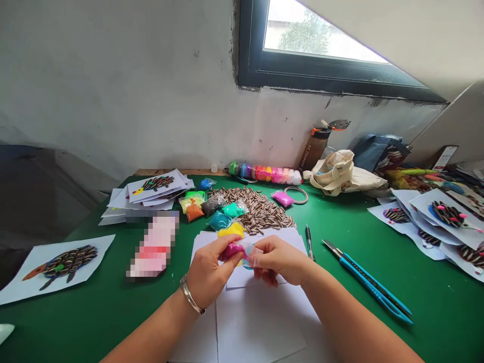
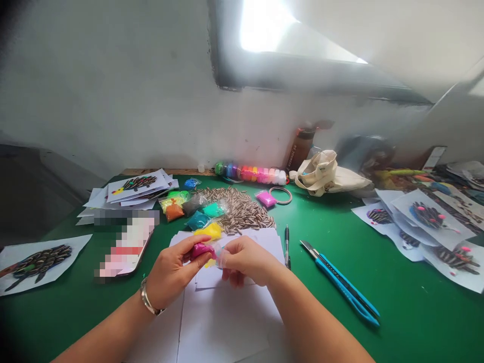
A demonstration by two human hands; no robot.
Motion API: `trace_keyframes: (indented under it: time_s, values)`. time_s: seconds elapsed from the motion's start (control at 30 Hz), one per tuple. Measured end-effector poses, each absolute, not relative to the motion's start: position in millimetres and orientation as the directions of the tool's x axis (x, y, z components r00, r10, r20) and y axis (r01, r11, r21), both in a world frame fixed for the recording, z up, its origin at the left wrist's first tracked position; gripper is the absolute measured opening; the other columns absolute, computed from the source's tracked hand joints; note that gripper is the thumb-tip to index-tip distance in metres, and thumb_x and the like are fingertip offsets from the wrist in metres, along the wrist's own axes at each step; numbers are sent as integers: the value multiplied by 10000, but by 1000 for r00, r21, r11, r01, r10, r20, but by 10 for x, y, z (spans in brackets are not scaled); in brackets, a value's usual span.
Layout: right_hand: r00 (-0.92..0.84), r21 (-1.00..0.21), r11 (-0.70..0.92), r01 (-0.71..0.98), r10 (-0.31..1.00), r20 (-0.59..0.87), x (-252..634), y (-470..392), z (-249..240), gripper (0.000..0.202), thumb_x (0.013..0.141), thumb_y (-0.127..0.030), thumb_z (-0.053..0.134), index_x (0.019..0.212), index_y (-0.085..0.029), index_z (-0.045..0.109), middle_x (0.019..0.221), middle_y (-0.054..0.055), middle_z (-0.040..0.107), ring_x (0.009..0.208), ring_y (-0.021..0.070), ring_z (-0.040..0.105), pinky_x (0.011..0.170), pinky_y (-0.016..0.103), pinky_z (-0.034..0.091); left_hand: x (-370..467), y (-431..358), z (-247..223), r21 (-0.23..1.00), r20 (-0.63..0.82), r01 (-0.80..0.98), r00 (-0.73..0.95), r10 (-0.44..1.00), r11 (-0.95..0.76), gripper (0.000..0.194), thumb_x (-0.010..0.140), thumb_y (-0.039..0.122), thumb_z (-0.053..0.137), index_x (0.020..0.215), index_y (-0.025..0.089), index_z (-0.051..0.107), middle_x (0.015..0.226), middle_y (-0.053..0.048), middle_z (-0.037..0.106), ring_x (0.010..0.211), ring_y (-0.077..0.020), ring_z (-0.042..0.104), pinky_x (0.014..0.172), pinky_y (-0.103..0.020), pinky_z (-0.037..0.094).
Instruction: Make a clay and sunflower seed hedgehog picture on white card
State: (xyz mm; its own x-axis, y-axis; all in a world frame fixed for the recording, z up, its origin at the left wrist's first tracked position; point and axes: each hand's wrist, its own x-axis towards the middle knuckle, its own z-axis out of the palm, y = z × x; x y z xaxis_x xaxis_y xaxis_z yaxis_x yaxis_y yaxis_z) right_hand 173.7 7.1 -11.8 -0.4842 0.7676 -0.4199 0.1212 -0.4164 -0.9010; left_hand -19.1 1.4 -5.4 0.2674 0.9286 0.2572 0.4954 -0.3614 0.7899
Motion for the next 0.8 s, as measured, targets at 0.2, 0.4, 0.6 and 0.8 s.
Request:
trace_keyframes:
  time_s: [0.2, 0.4, 0.6, 0.8]
  values:
    - [-493, -895, -440, 79, 763, -418, 1798, 93, -84, 151, 695, -291, 607, 702, -141, 611, 633, 13, 640, 429, 92, 565, 340, 169, 383, -186, 25, -22, 824, 241, 470, 214, 947, -316, 282, 758, 289, 639, 1025, 201, 656, 907, -30, 717, 730, -146, 657, 649, -232, 547]
    - [-479, -885, -463, -51, 789, -385, 1846, 121, -93, 197, 680, -288, 678, 792, -133, 629, 682, 26, 653, 489, 103, 597, 415, 191, 444, -263, 102, -5, 895, 119, 418, 109, 987, -154, 334, 740, 351, 655, 1037, 199, 638, 861, -26, 711, 713, -169, 669, 639, -267, 564]
    - [-327, -871, -412, -268, 889, -320, 1847, 163, -88, 309, 731, -403, 697, 819, -111, 649, 726, 45, 646, 577, 98, 621, 533, 201, 508, -351, 318, -122, 980, -115, 166, 26, 993, 109, 382, 735, 363, 677, 1055, 176, 585, 811, -37, 694, 637, -179, 676, 594, -308, 594]
    - [-277, -816, -446, -368, 890, -362, 1830, 167, -98, 327, 768, -404, 667, 905, -107, 659, 853, 108, 688, 715, 140, 676, 713, 247, 556, -372, 405, -230, 985, -169, 31, 25, 985, 168, 383, 801, 353, 634, 1129, 182, 535, 837, -55, 707, 649, -175, 691, 600, -307, 609]
